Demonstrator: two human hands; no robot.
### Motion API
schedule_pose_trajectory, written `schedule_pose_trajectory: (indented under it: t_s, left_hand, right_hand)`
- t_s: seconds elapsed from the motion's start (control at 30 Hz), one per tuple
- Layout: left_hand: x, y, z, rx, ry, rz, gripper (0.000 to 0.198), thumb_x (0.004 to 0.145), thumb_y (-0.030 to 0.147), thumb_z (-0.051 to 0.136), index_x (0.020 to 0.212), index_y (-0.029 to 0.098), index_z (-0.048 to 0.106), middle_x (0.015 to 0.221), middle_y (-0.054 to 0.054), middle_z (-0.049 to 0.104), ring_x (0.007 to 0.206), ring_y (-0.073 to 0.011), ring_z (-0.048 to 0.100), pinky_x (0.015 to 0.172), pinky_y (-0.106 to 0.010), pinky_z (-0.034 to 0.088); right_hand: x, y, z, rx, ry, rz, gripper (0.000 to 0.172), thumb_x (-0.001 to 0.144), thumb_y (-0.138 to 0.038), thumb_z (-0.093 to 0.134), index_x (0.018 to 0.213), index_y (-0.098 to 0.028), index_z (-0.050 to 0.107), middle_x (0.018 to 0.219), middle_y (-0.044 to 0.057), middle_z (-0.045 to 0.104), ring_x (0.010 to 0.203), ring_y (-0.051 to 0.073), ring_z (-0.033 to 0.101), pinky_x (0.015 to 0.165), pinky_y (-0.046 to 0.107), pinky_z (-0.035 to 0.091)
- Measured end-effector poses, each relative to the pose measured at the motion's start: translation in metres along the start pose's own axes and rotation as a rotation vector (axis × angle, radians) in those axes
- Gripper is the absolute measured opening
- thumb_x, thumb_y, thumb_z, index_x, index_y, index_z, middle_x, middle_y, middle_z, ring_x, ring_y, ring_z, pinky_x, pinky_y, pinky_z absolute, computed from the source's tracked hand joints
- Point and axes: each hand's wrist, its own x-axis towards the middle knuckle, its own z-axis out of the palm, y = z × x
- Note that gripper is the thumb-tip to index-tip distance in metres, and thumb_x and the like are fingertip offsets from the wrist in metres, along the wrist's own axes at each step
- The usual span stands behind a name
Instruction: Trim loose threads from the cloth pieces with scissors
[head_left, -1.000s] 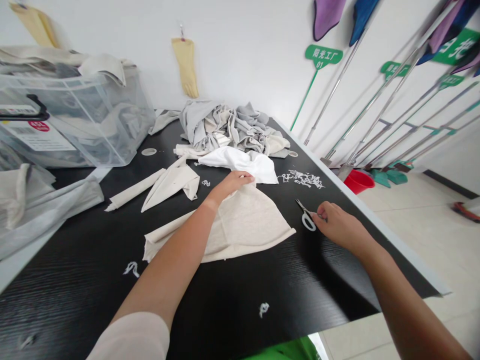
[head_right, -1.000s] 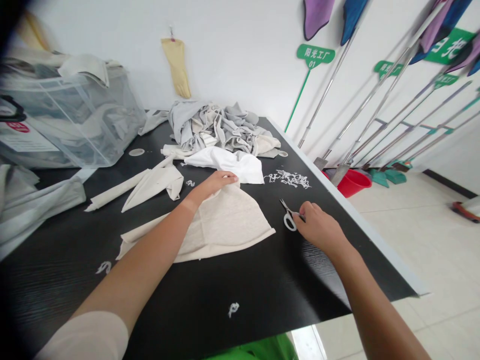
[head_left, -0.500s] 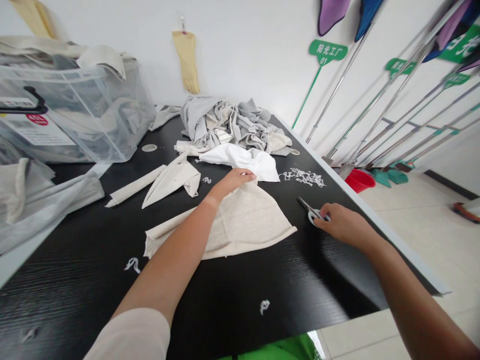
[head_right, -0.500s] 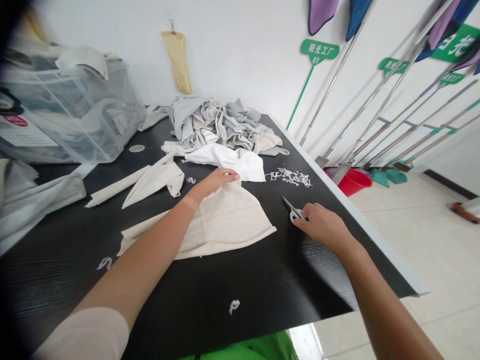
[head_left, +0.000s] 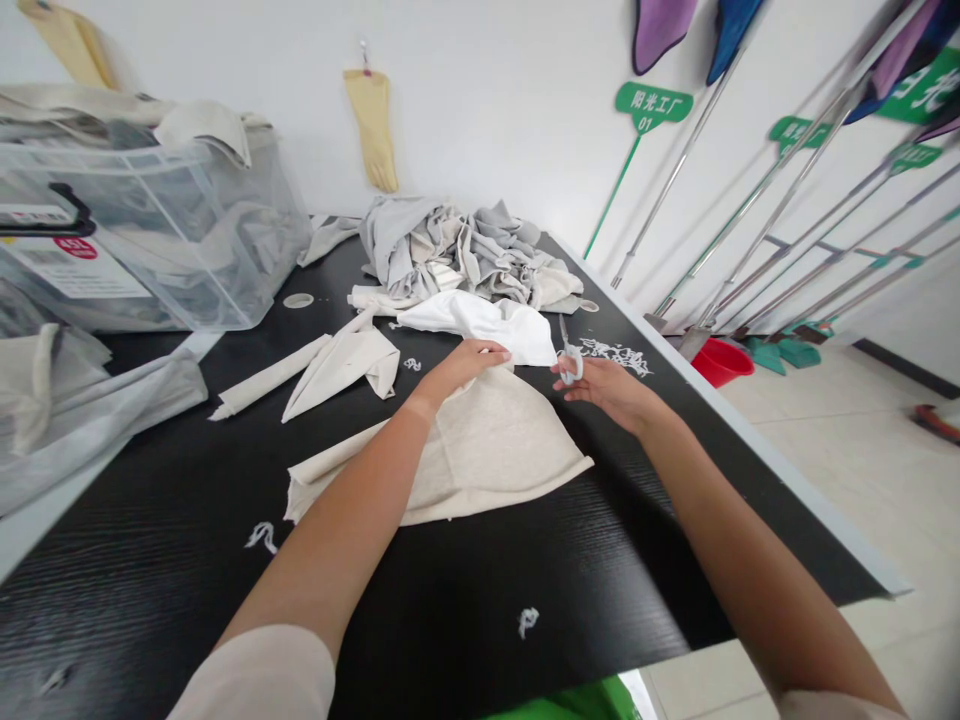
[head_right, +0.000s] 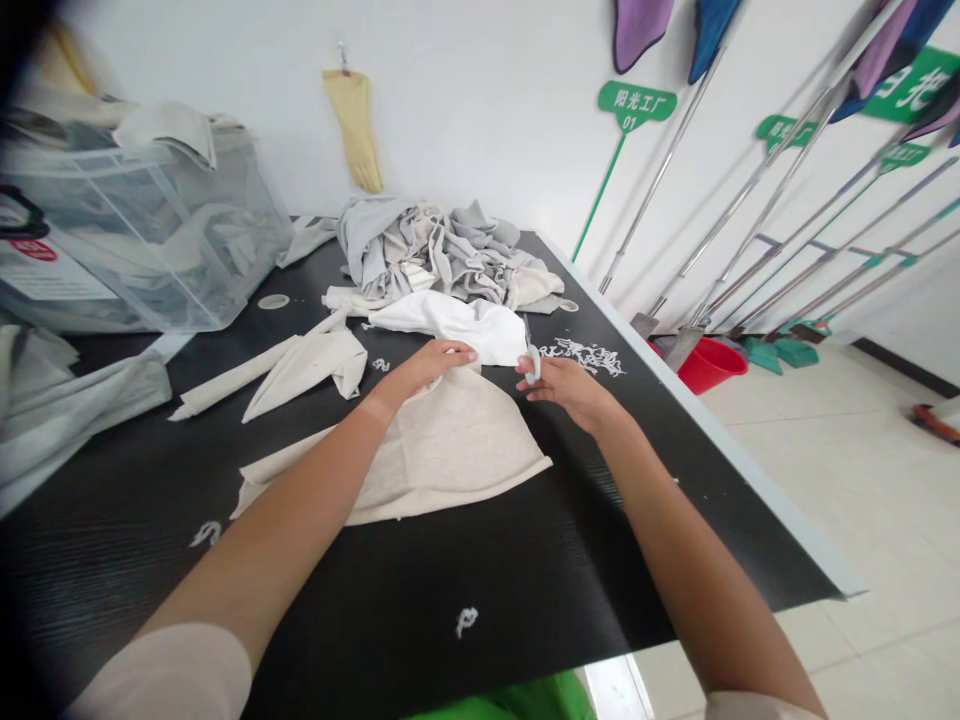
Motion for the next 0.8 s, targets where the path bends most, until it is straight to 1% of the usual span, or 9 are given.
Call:
schedule_pose_trajectory:
  t_s: [0.07,0.13,0.27,0.33,0.43,0.5,0.57,0.7,0.8]
  left_hand:
    - [-0.001,0.0,-0.001,-0.02,-0.011,0.01,0.043,0.082,0.056,0.075,0.098,0.017,0.083,0.105,-0.006,0.08,0.103,-0.0248,0.068,0.098,-0.033,0.047]
    - [-0.001,0.001,-0.002,-0.023,-0.024,0.009,0.043,0.081,0.055,0.076,0.099,0.017,0.084,0.106,-0.007,0.081,0.103,-0.0253,0.069,0.099,-0.034,0.047]
    - [-0.002,0.002,-0.003,-0.007,-0.05,0.002,0.044,0.079,0.055,0.079,0.099,0.017,0.084,0.104,-0.008,0.081,0.1,-0.0257,0.069,0.096,-0.035,0.048]
    - [-0.002,0.004,-0.002,-0.019,-0.065,-0.002,0.044,0.078,0.055,0.079,0.099,0.016,0.084,0.101,-0.008,0.08,0.098,-0.0254,0.068,0.095,-0.035,0.048]
    - [-0.003,0.01,0.001,-0.052,-0.117,0.003,0.04,0.08,0.051,0.078,0.098,0.015,0.083,0.098,-0.007,0.08,0.096,-0.0245,0.068,0.095,-0.035,0.048]
    - [-0.004,0.013,0.003,-0.073,-0.146,0.009,0.038,0.08,0.049,0.077,0.097,0.015,0.083,0.097,-0.006,0.079,0.096,-0.0243,0.068,0.096,-0.034,0.047]
    - [-0.005,0.014,0.004,-0.094,-0.159,0.011,0.037,0.08,0.047,0.077,0.097,0.015,0.083,0.098,-0.007,0.08,0.097,-0.0249,0.068,0.097,-0.035,0.047]
    - [-0.005,0.013,0.004,-0.126,-0.16,0.03,0.041,0.08,0.049,0.077,0.101,0.015,0.083,0.108,-0.008,0.08,0.107,-0.0277,0.068,0.103,-0.036,0.046]
    - [-0.005,0.011,0.003,-0.135,-0.15,0.032,0.044,0.079,0.051,0.078,0.104,0.015,0.083,0.111,-0.008,0.08,0.109,-0.0277,0.068,0.106,-0.036,0.044]
  right_hand:
    - [0.008,0.005,0.009,-0.031,-0.015,-0.03,0.042,0.078,-0.054,0.088,0.1,-0.018,0.081,0.104,0.01,0.075,0.094,0.022,0.071,0.072,0.029,0.059]
    - [0.01,0.012,0.015,-0.1,-0.023,-0.058,0.042,0.079,-0.055,0.087,0.097,-0.018,0.081,0.096,0.009,0.074,0.094,0.022,0.069,0.073,0.029,0.058]
    - [0.004,0.023,0.02,-0.186,-0.001,-0.079,0.046,0.079,-0.061,0.084,0.091,-0.018,0.077,0.086,0.006,0.071,0.085,0.02,0.064,0.07,0.03,0.054]
    - [0.0,0.025,0.02,-0.222,0.002,-0.108,0.047,0.082,-0.064,0.08,0.091,-0.018,0.074,0.083,0.005,0.068,0.079,0.019,0.062,0.066,0.03,0.051]
    - [-0.005,0.025,0.022,-0.379,0.021,-0.207,0.044,0.089,-0.064,0.071,0.089,-0.02,0.071,0.087,0.003,0.064,0.076,0.018,0.058,0.065,0.031,0.047]
    - [-0.008,0.025,0.025,-0.523,0.057,-0.297,0.041,0.092,-0.062,0.068,0.085,-0.021,0.068,0.09,0.002,0.061,0.081,0.019,0.057,0.07,0.032,0.045]
    - [-0.01,0.025,0.028,-0.618,0.074,-0.366,0.041,0.096,-0.06,0.064,0.081,-0.022,0.065,0.091,0.002,0.059,0.086,0.02,0.057,0.076,0.033,0.044]
    - [-0.009,0.029,0.03,-0.687,0.077,-0.411,0.041,0.1,-0.058,0.059,0.079,-0.023,0.057,0.093,0.002,0.055,0.087,0.02,0.055,0.08,0.034,0.041]
    - [-0.006,0.032,0.027,-0.678,0.064,-0.416,0.041,0.102,-0.055,0.056,0.077,-0.023,0.053,0.092,0.002,0.053,0.09,0.021,0.055,0.082,0.035,0.041]
